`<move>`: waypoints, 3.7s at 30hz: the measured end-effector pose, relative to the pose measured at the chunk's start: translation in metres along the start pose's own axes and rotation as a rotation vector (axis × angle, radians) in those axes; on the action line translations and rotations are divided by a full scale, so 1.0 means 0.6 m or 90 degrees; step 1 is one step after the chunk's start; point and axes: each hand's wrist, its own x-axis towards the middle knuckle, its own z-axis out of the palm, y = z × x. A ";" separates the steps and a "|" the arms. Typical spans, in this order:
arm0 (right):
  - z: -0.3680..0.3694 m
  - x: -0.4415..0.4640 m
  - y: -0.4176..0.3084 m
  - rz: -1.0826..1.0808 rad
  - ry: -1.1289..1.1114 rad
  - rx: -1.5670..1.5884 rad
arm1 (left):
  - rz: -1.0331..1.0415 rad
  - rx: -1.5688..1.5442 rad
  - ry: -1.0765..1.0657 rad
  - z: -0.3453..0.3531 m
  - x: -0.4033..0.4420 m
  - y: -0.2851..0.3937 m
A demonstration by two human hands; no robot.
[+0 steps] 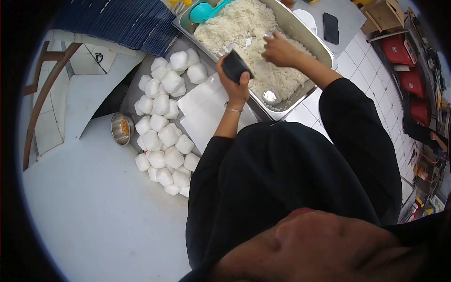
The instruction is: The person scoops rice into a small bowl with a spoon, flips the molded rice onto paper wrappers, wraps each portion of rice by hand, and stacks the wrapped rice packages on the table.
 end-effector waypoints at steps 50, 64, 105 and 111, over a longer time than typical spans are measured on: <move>0.054 0.004 -0.013 -0.223 -0.233 0.238 | 0.041 0.333 -0.031 0.023 0.013 -0.010; 0.018 -0.092 0.063 0.008 -0.057 0.371 | -0.194 0.012 0.024 0.001 0.015 0.035; -0.170 -0.228 -0.168 0.284 0.003 0.743 | -0.667 -0.103 -0.209 0.082 0.027 0.134; -0.100 -0.222 -0.135 0.192 0.118 0.828 | -0.487 0.080 -0.277 0.079 0.026 0.118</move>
